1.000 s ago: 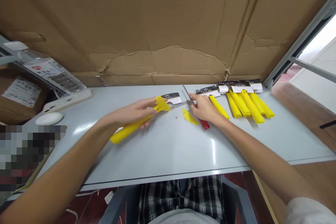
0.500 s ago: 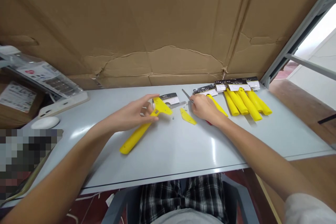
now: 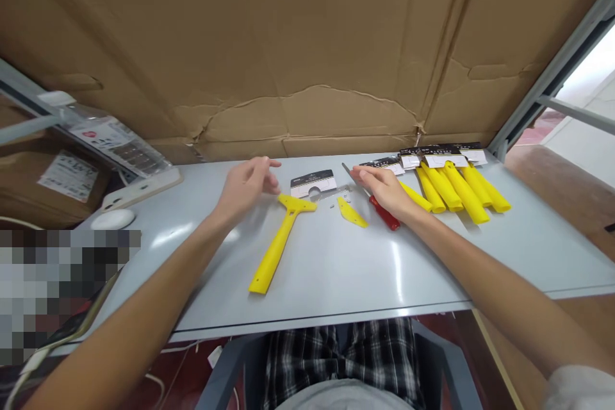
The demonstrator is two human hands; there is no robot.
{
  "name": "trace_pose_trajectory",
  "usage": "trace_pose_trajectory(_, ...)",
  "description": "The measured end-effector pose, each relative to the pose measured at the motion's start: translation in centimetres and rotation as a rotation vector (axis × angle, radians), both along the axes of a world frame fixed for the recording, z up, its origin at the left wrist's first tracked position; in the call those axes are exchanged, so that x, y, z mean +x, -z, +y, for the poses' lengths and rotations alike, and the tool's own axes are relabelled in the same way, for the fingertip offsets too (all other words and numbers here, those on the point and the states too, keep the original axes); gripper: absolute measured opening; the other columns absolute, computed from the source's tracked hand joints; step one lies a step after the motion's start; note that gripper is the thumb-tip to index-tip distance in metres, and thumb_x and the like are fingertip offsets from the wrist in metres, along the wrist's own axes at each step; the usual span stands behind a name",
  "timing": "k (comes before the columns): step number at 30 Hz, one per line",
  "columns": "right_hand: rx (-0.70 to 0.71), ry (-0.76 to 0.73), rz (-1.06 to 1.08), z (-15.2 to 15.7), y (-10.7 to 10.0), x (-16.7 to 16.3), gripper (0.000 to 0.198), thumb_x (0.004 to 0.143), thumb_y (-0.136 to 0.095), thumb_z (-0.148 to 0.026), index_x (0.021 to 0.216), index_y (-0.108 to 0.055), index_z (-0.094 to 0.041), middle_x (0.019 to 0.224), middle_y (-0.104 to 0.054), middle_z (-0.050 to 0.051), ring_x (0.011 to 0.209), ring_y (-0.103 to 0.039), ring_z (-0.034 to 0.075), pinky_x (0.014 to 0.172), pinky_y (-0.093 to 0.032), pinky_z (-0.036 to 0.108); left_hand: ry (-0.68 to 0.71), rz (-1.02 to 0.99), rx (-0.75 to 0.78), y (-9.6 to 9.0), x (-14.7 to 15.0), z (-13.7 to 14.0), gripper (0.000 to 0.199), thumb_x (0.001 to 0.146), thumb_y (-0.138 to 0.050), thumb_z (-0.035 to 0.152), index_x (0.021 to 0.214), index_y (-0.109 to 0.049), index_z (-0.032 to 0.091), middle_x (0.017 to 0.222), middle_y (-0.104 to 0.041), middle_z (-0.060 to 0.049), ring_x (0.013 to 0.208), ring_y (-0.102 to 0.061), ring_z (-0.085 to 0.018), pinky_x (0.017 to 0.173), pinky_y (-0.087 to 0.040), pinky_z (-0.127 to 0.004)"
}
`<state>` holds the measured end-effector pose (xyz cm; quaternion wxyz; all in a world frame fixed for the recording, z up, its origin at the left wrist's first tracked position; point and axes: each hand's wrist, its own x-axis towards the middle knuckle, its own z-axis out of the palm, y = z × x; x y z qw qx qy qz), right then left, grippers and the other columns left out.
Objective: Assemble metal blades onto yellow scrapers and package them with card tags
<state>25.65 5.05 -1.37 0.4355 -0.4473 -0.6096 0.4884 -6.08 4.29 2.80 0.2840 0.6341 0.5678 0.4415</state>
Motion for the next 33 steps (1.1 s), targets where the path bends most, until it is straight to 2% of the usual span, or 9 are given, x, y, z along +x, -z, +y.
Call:
trace_pose_trajectory(3, -0.084, -0.021, 0.133, 0.3, 0.6, -0.1, 0.054, 0.094, -0.063, -0.053, 0.135, -0.066, -0.018, 0.144, -0.061, 0.010, 0.136, -0.062, 0.019, 0.128, -0.045, 0.041, -0.024, -0.341, -0.016, 2.0, 0.6, 1.2, 0.044, 0.095, -0.054, 0.055, 0.100, -0.071, 0.015, 0.092, -0.074, -0.010, 0.095, -0.073, -0.024, 0.085, -0.059, -0.036)
trace_pose_trajectory(5, -0.102, -0.033, 0.176, 0.2, 0.6, -0.3, 0.049, 0.094, -0.064, -0.050, 0.131, -0.067, -0.018, 0.143, -0.062, 0.010, 0.135, -0.063, 0.018, 0.128, -0.046, 0.040, -0.027, -0.421, -0.029, 3.2, 1.2, 1.5, 0.037, 0.093, -0.057, 0.049, 0.096, -0.071, 0.015, 0.107, -0.075, -0.014, 0.107, -0.071, -0.025, 0.094, -0.058, -0.038)
trace_pose_trajectory(8, -0.073, -0.024, 0.154, -0.2, 0.6, -0.6, 0.043, 0.092, -0.066, -0.045, 0.124, -0.071, -0.017, 0.138, -0.065, 0.010, 0.128, -0.067, 0.018, 0.124, -0.049, 0.041, -0.004, -0.409, -0.066, 4.0, 1.9, 1.5, 0.035, 0.091, -0.059, 0.046, 0.091, -0.073, 0.013, 0.113, -0.076, -0.015, 0.111, -0.071, -0.026, 0.105, -0.053, -0.040)
trace_pose_trajectory(14, 0.029, 0.167, -0.045, -0.5, 0.9, -0.8, 0.033, 0.086, -0.063, -0.033, 0.111, -0.078, -0.016, 0.127, -0.071, 0.008, 0.126, -0.065, 0.018, 0.123, -0.048, 0.041, 0.027, -0.433, -0.129, 3.9, 2.0, 1.2, 0.033, 0.090, -0.060, 0.042, 0.093, -0.074, 0.012, 0.108, -0.079, -0.016, 0.109, -0.074, -0.026, 0.107, -0.053, -0.040)
trace_pose_trajectory(23, -0.052, 0.036, 0.176, 0.6, 1.9, -0.3, 0.038, 0.090, -0.063, -0.036, 0.120, -0.072, -0.015, 0.134, -0.067, 0.011, 0.127, -0.066, 0.018, 0.123, -0.050, 0.040, -0.035, -0.624, -0.202, 3.3, 1.5, 1.6, 0.031, 0.094, -0.054, 0.036, 0.098, -0.073, 0.012, 0.119, -0.077, -0.020, 0.115, -0.073, -0.025, 0.106, -0.054, -0.040)
trace_pose_trajectory(26, 0.028, 0.025, 0.023, -0.3, 1.0, -0.5, 0.039, 0.093, -0.060, -0.039, 0.121, -0.073, -0.015, 0.132, -0.068, 0.010, 0.123, -0.068, 0.018, 0.118, -0.054, 0.042, -0.051, -0.498, -0.186, 2.4, 1.1, 1.3, 0.027, 0.085, -0.061, 0.036, 0.095, -0.073, 0.014, 0.113, -0.077, -0.016, 0.106, -0.073, -0.024, 0.090, -0.057, -0.035)
trace_pose_trajectory(28, 0.154, -0.026, -0.182, -1.1, 0.3, -0.7, 0.039, 0.094, -0.059, -0.040, 0.122, -0.074, -0.018, 0.131, -0.069, 0.008, 0.125, -0.067, 0.018, 0.118, -0.052, 0.043, -0.064, -0.257, -0.148, 1.6, 0.9, 0.8, 0.027, 0.082, -0.063, 0.038, 0.093, -0.074, 0.015, 0.098, -0.076, -0.012, 0.087, -0.070, -0.022, 0.074, -0.054, -0.032)
trace_pose_trajectory(30, 0.301, -0.106, -0.359, -1.8, 0.0, -1.0, 0.035, 0.093, -0.061, -0.038, 0.118, -0.076, -0.021, 0.128, -0.071, 0.006, 0.131, -0.064, 0.018, 0.122, -0.049, 0.042, 0.010, 0.036, -0.155, 0.7, 0.7, 0.2, 0.031, 0.084, -0.063, 0.042, 0.098, -0.075, 0.018, 0.075, -0.070, -0.005, 0.070, -0.063, -0.019, 0.063, -0.047, -0.030)
trace_pose_trajectory(33, 0.429, -0.174, -0.479, -2.2, 0.1, -1.2, 0.027, 0.089, -0.064, -0.032, 0.108, -0.079, -0.022, 0.123, -0.073, 0.004, 0.135, -0.061, 0.017, 0.124, -0.046, 0.039, 0.178, 0.328, -0.203, -0.2, 0.7, -0.7, 0.037, 0.088, -0.061, 0.052, 0.105, -0.077, 0.023, 0.062, -0.063, 0.000, 0.061, -0.057, -0.019, 0.058, -0.040, -0.029)
